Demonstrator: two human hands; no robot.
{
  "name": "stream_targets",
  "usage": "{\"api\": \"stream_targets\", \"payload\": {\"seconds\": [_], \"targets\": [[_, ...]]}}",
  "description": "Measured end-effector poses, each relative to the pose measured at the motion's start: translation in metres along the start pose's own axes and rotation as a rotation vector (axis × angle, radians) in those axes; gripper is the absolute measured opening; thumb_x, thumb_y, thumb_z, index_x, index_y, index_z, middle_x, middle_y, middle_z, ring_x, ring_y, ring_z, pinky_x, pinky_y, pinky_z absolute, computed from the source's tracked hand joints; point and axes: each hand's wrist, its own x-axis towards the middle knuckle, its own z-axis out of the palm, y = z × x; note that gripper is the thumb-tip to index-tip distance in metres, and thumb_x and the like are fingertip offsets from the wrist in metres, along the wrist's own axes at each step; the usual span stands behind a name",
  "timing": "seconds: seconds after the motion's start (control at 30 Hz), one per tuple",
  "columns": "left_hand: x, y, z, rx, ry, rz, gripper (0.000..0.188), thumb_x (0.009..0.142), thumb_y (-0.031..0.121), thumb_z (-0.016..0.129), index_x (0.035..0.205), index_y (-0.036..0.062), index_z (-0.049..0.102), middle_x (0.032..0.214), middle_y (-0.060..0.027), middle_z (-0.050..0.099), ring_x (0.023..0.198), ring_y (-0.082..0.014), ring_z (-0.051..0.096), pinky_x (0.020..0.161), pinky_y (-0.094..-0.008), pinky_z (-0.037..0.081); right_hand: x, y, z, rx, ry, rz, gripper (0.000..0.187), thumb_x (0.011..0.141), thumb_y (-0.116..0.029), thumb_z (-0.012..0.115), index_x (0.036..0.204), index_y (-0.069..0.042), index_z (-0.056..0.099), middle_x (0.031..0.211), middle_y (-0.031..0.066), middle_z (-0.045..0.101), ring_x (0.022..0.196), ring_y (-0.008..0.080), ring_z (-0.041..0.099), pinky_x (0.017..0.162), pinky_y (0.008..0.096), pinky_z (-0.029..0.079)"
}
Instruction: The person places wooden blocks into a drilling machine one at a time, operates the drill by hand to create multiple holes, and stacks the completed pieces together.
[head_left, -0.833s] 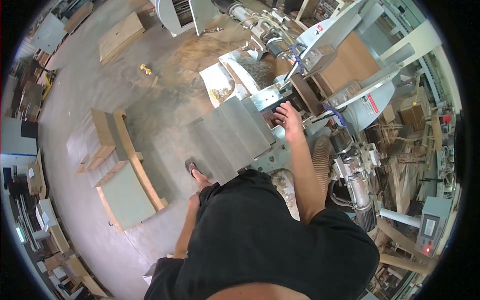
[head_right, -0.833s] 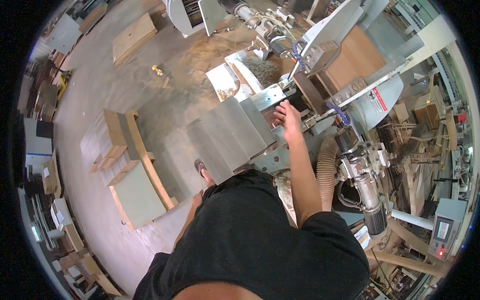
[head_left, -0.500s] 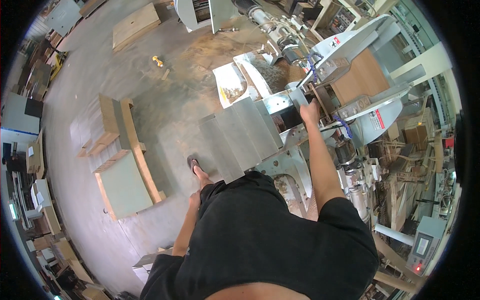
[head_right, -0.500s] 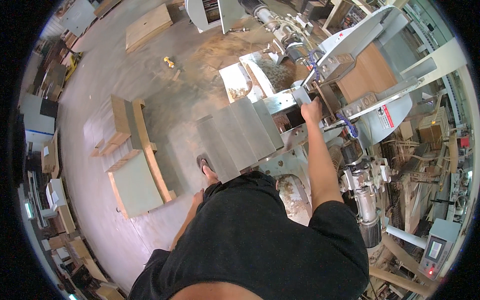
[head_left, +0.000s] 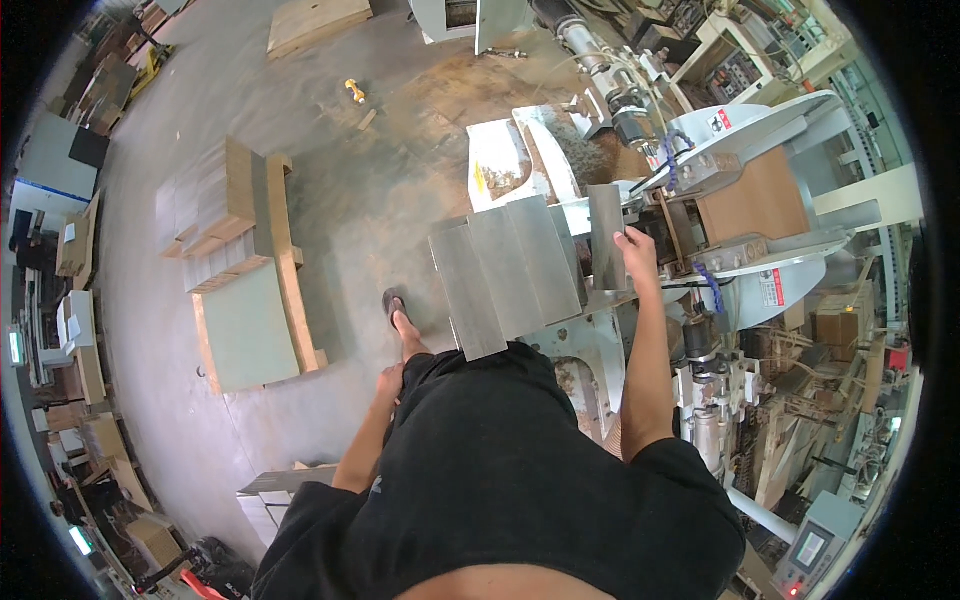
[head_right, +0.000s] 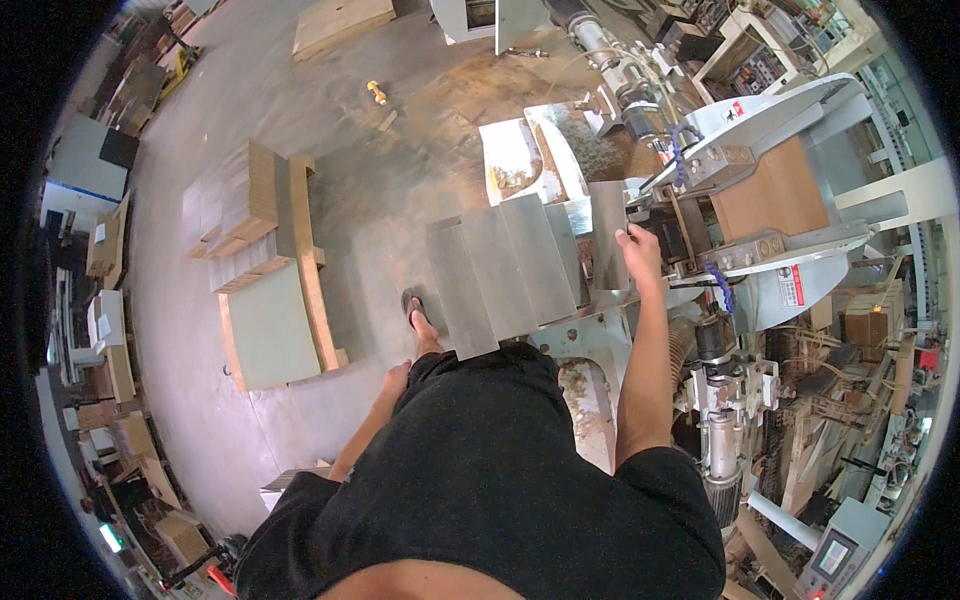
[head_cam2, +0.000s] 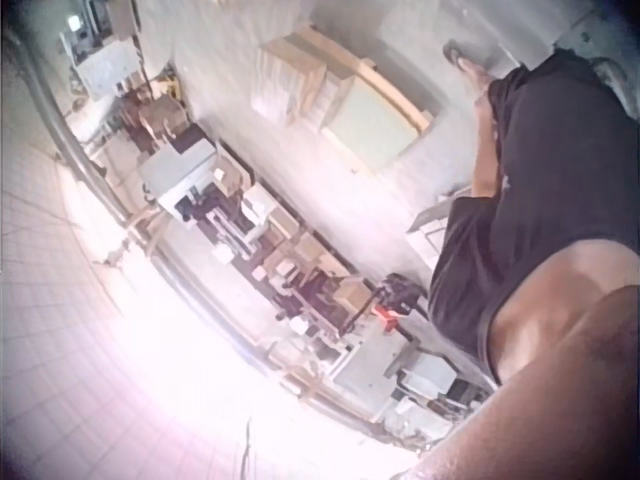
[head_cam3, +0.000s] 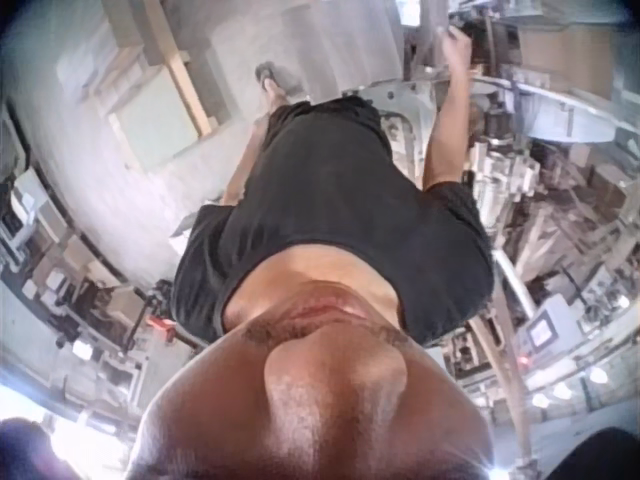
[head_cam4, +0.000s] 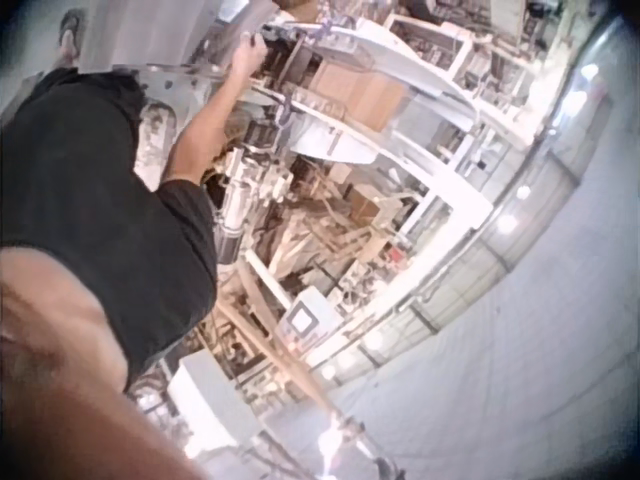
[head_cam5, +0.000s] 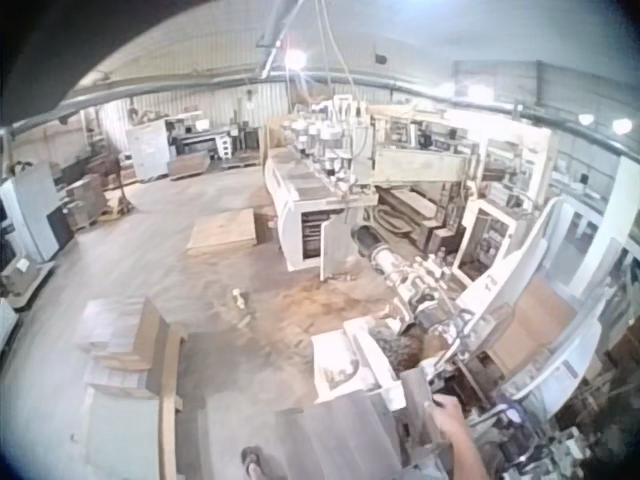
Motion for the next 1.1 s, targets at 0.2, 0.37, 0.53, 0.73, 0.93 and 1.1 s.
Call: {"api": "stream_targets", "payload": {"seconds": [0.2, 0.37, 0.53, 0.73, 0.93, 1.1], "targets": [[0.001, 0.032, -0.013, -0.152, 0.020, -0.043, 0.054, 0.093, 0.044, 0.049, 0.116, -0.0031, 0.063, 0.113, -0.0258, 0.065, 0.106, -0.0364, 0.063, 0.087, -0.0441, 0.050, -0.027, -0.003, 0.055, -0.221, -0.059, -0.025, 0.037, 0.092, -0.030, 0.060, 0.117, -0.004, 0.066, 0.094, 0.0198, 0.069, 0.094, 0.0332, 0.067, 0.084, 0.0370, 0.049], [-0.023, 0.064, -0.026, -0.447, 0.081, -0.186, 0.055, 0.092, 0.042, 0.053, 0.118, -0.0054, 0.062, 0.110, -0.0246, 0.066, 0.104, -0.0333, 0.063, 0.087, -0.0409, 0.049, -0.032, 0.003, 0.071, -0.257, -0.103, -0.089, 0.037, 0.093, -0.038, 0.059, 0.116, -0.010, 0.067, 0.090, 0.0235, 0.065, 0.086, 0.0366, 0.066, 0.076, 0.0404, 0.049], [-0.026, 0.086, -0.047, -0.336, 0.061, -0.156, 0.053, 0.093, 0.045, 0.052, 0.117, -0.0018, 0.062, 0.116, -0.0179, 0.065, 0.107, -0.0281, 0.061, 0.090, -0.0399, 0.046, -0.046, 0.018, 0.070, -0.054, 0.081, -0.019, 0.045, 0.097, -0.041, 0.054, 0.119, -0.003, 0.066, 0.110, 0.0218, 0.065, 0.099, 0.0318, 0.064, 0.088, 0.0370, 0.048], [-0.013, 0.161, -0.106, -0.815, 0.046, -0.088, 0.054, 0.095, 0.046, 0.049, 0.132, 0.0078, 0.054, 0.126, -0.0091, 0.063, 0.118, -0.0213, 0.056, 0.099, -0.0442, 0.040, -0.102, 0.020, 0.055, 0.329, 0.314, 0.206, 0.049, 0.100, -0.040, 0.052, 0.120, 0.003, 0.063, 0.104, 0.0088, 0.067, 0.092, 0.0167, 0.060, 0.081, 0.0298, 0.047], [0.033, 0.312, -0.189, -0.711, -0.230, 0.351, 0.056, 0.103, 0.042, 0.033, 0.142, 0.0039, 0.046, 0.145, -0.0096, 0.048, 0.135, -0.0240, 0.043, 0.110, -0.0431, 0.033, -0.185, 0.004, 0.085, 0.578, 0.422, 0.429, 0.062, 0.099, -0.052, 0.047, 0.134, -0.002, 0.052, 0.132, 0.0105, 0.054, 0.115, 0.0230, 0.055, 0.084, 0.0365, 0.047], [0.040, 0.412, -0.214, -0.371, -0.660, 0.564, 0.069, 0.102, 0.057, 0.020, 0.149, 0.0099, 0.037, 0.153, -0.0087, 0.038, 0.140, -0.0245, 0.036, 0.115, -0.0428, 0.026, -0.242, -0.054, 0.144, 1.102, 0.447, 0.616, 0.087, 0.095, -0.070, 0.033, 0.151, -0.004, 0.027, 0.156, 0.0130, 0.028, 0.143, 0.0287, 0.029, 0.106, 0.0487, 0.033]]}}
